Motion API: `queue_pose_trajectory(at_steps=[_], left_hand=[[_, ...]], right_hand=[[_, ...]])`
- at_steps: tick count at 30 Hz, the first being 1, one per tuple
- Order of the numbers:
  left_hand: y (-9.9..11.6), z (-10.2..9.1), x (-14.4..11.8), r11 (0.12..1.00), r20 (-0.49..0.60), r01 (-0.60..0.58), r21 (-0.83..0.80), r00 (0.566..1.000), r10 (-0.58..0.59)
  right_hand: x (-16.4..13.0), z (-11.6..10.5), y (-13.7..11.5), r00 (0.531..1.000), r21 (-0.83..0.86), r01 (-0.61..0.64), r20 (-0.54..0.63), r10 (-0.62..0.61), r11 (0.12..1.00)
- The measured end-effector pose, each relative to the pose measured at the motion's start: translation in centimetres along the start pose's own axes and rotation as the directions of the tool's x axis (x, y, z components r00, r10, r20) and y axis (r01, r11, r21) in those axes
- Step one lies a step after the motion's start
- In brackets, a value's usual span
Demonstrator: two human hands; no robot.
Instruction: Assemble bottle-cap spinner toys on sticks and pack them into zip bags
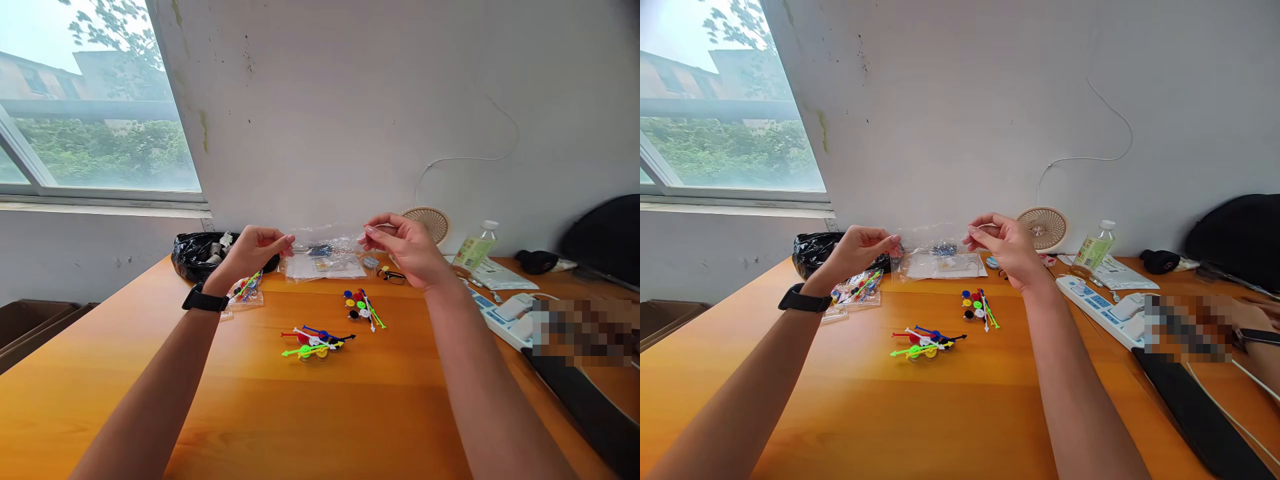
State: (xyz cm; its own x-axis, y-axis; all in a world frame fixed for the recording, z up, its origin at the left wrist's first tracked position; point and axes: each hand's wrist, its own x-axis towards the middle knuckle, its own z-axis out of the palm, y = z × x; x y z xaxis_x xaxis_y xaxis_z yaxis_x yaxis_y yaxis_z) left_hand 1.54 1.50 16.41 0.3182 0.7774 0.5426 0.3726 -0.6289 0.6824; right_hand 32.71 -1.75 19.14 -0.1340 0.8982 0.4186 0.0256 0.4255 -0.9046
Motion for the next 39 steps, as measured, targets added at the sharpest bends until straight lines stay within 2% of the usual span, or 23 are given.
queue_pose_trajectory(at_steps=[4,9,14,16,18,22,24,26,28,31,33,37,39], left_hand=[[0.1,0.1,0.0,0.993,-0.008,-0.010,-0.120,1.000,0.009],[0.3,0.1,0.1,0.988,-0.076,-0.036,-0.149,0.997,0.025],[0.5,0.1,0.0,0.988,-0.199,-0.048,-0.147,0.980,0.018],[0.9,0.0,-0.1,0.983,-0.197,-0.045,-0.178,0.980,0.009],[1.4,-0.3,-0.4,0.978,-0.137,-0.030,-0.208,0.991,0.001],[2.2,-1.4,-1.0,0.979,0.087,0.020,-0.203,0.996,-0.003],[2.3,-2.1,-1.2,0.981,0.152,0.016,-0.194,0.988,0.013],[2.2,-2.7,-1.4,0.976,0.221,0.023,-0.217,0.975,0.026],[2.2,-3.0,-1.6,0.967,0.367,0.068,-0.247,0.930,0.029],[2.5,-2.7,-1.9,0.969,0.598,0.126,-0.211,0.801,0.026],[3.0,-2.1,-2.0,0.983,0.673,0.114,-0.146,0.739,0.014],[4.4,-0.2,-1.9,0.995,0.730,0.044,-0.089,0.682,0.035],[5.0,0.5,-1.8,0.995,0.722,0.013,-0.098,0.689,0.063]], right_hand=[[-0.8,0.4,-0.9,0.988,0.023,-0.105,0.117,0.101,0.994],[-1.2,0.7,-1.4,0.979,-0.011,-0.096,0.182,0.096,0.995],[-1.2,0.5,-1.2,0.959,-0.066,-0.122,0.248,0.135,0.990],[-1.3,0.5,-1.1,0.959,-0.094,-0.093,0.259,0.114,0.991],[-1.4,0.6,-1.2,0.956,-0.135,-0.048,0.282,0.085,0.990],[-1.7,1.2,-1.9,0.938,-0.215,0.025,0.342,0.052,0.976],[-1.9,1.6,-2.4,0.916,-0.252,0.033,0.396,0.072,0.967],[-2.2,2.0,-2.8,0.871,-0.295,0.031,0.476,0.119,0.955],[-2.4,2.5,-3.3,0.813,-0.320,0.041,0.561,0.154,0.947],[-2.8,3.3,-3.8,0.732,-0.350,0.092,0.659,0.174,0.932],[-3.1,3.6,-4.1,0.708,-0.390,0.133,0.681,0.188,0.911],[-3.5,3.9,-4.5,0.677,-0.435,0.203,0.710,0.196,0.877],[-3.7,3.9,-4.6,0.652,-0.463,0.232,0.726,0.217,0.855]])
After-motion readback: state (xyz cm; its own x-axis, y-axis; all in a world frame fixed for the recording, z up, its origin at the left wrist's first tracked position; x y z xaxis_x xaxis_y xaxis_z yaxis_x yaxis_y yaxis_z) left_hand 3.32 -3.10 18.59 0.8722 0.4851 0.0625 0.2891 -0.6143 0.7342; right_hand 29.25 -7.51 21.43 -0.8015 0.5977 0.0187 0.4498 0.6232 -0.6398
